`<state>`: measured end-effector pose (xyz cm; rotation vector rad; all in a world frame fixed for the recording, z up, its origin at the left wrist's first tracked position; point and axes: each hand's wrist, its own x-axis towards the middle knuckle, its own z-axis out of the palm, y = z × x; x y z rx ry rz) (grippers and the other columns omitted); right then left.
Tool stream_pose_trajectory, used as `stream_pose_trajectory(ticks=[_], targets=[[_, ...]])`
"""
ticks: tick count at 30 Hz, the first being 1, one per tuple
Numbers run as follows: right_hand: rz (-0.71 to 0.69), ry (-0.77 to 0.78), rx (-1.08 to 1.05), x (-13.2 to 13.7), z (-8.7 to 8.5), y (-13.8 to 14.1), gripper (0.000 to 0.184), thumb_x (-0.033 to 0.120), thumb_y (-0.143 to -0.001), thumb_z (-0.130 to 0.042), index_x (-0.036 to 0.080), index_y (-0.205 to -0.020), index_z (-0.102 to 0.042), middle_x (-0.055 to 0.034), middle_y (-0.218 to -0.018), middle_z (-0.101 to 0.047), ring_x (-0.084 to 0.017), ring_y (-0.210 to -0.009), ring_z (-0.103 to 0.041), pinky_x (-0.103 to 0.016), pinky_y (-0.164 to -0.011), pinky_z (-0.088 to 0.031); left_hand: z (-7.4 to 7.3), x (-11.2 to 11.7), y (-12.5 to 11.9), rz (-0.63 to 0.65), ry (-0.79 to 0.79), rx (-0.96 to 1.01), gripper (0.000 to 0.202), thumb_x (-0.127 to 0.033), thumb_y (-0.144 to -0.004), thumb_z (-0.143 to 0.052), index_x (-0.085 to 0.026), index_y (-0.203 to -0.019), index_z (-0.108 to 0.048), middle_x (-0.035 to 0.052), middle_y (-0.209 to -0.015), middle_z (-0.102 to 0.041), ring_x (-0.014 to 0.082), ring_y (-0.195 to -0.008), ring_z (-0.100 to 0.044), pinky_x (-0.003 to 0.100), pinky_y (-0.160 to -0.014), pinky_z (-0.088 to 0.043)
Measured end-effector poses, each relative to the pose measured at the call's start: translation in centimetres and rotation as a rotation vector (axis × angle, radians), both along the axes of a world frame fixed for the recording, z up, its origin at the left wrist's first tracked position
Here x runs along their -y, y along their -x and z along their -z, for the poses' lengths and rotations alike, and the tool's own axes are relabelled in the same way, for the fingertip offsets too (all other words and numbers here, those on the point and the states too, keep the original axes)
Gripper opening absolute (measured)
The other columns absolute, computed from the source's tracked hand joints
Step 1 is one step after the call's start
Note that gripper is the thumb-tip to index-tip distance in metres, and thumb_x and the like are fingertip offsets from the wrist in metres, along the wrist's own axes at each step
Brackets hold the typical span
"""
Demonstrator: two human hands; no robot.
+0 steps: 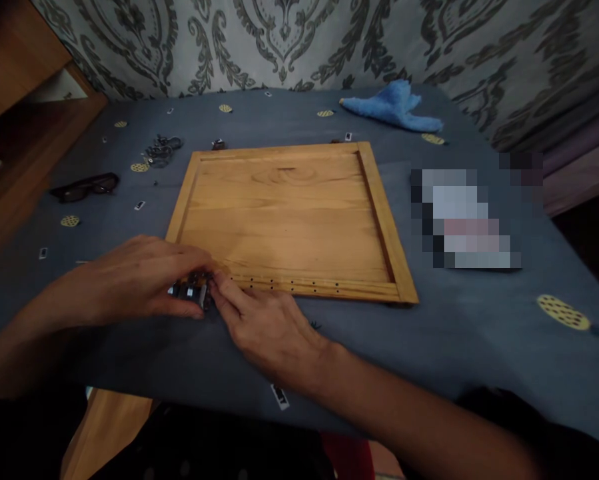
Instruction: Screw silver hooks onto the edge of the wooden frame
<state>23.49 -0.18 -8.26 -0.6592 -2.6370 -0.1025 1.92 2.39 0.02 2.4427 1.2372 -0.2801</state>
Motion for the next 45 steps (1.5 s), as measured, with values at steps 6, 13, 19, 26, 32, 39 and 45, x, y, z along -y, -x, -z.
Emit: stream_pose_trajectory(ticks=[6,13,19,26,32,39,45], targets=[[0.014,0.006,0.005,0.1,-0.1,0.0,0.043,0.002,-0.092,-0.041,0.004,-0.130,-0.061,-0.0176,-0.132,-0.065,-0.018,-0.082,-0.069,-0.030,-0.065,-0.058,0.2,0.0,0.1,0.005,-0.011,0.001,0.031,-0.043,-0.084,-0.072,-0.023,-0.105,-0.059,-0.0029,-0.093,-0.070,0.0175,-0.081,-0.064,0.031,-0.064,-0.035],[0.011,-0.003,0.003,-0.1,0.0,0.1,0.045,0.001,-0.092,-0.036,0.004,-0.129,-0.061,-0.0167,-0.132,-0.066,-0.019,-0.081,-0.070,-0.031,-0.062,-0.059,0.3,0.0,0.1,0.015,0.008,0.006,0.031,-0.041,-0.085,-0.071,-0.023,-0.106,-0.058,-0.0025,-0.095,-0.070,0.0187,-0.085,-0.065,0.031,-0.066,-0.036],[0.009,0.001,-0.001,0.0,0.1,0.0,0.044,0.002,-0.092,-0.039,0.005,-0.130,-0.061,-0.0150,-0.132,-0.066,-0.018,-0.082,-0.069,-0.031,-0.064,-0.059,-0.4,-0.3,0.9,0.017,-0.030,0.050,0.036,-0.048,-0.082,-0.072,-0.023,-0.106,-0.061,-0.0016,-0.090,-0.070,0.0172,-0.078,-0.064,0.029,-0.064,-0.038],[-0.003,-0.004,-0.005,-0.1,0.2,-0.1,0.043,0.002,-0.092,-0.042,0.004,-0.131,-0.060,-0.0148,-0.130,-0.067,-0.019,-0.082,-0.069,-0.034,-0.066,-0.061,-3.9,-0.1,-0.1,-0.348,-0.528,0.806,0.017,-0.027,-0.093,-0.054,-0.022,-0.104,-0.066,-0.0019,-0.072,-0.052,0.0089,-0.054,-0.043,0.030,-0.048,-0.032],[0.009,-0.034,0.030,-0.1,0.2,-0.2,0.043,0.003,-0.091,-0.044,0.005,-0.131,-0.060,-0.0141,-0.134,-0.065,-0.020,-0.084,-0.070,-0.033,-0.065,-0.059,-4.6,-0.4,-4.4,-0.367,-0.362,1.416,0.014,-0.038,-0.091,-0.056,-0.026,-0.097,-0.061,-0.0057,-0.055,-0.032,0.0074,-0.043,-0.030,0.025,-0.038,-0.028],[0.008,0.004,0.050,0.0,0.3,-0.3,0.046,0.007,-0.090,-0.048,0.006,-0.135,-0.057,-0.0164,-0.138,-0.062,-0.020,-0.082,-0.069,-0.034,-0.063,-0.058,-1.7,-0.3,-6.2,-0.307,-0.223,1.703,0.014,-0.016,-0.094,-0.050,-0.015,-0.088,-0.063,-0.0067,-0.049,-0.032,0.0071,-0.038,-0.023,0.028,-0.035,-0.019],[-0.001,0.032,0.039,0.0,0.4,-0.2,0.046,0.005,-0.090,-0.046,0.005,-0.136,-0.054,-0.0176,-0.136,-0.062,-0.020,-0.080,-0.068,-0.035,-0.062,-0.058,-1.0,-0.5,-5.8,-0.187,-0.153,1.734,0.014,-0.014,-0.096,-0.050,-0.015,-0.092,-0.063,-0.0073,-0.051,-0.035,0.0036,-0.037,-0.028,0.019,-0.034,-0.024]])
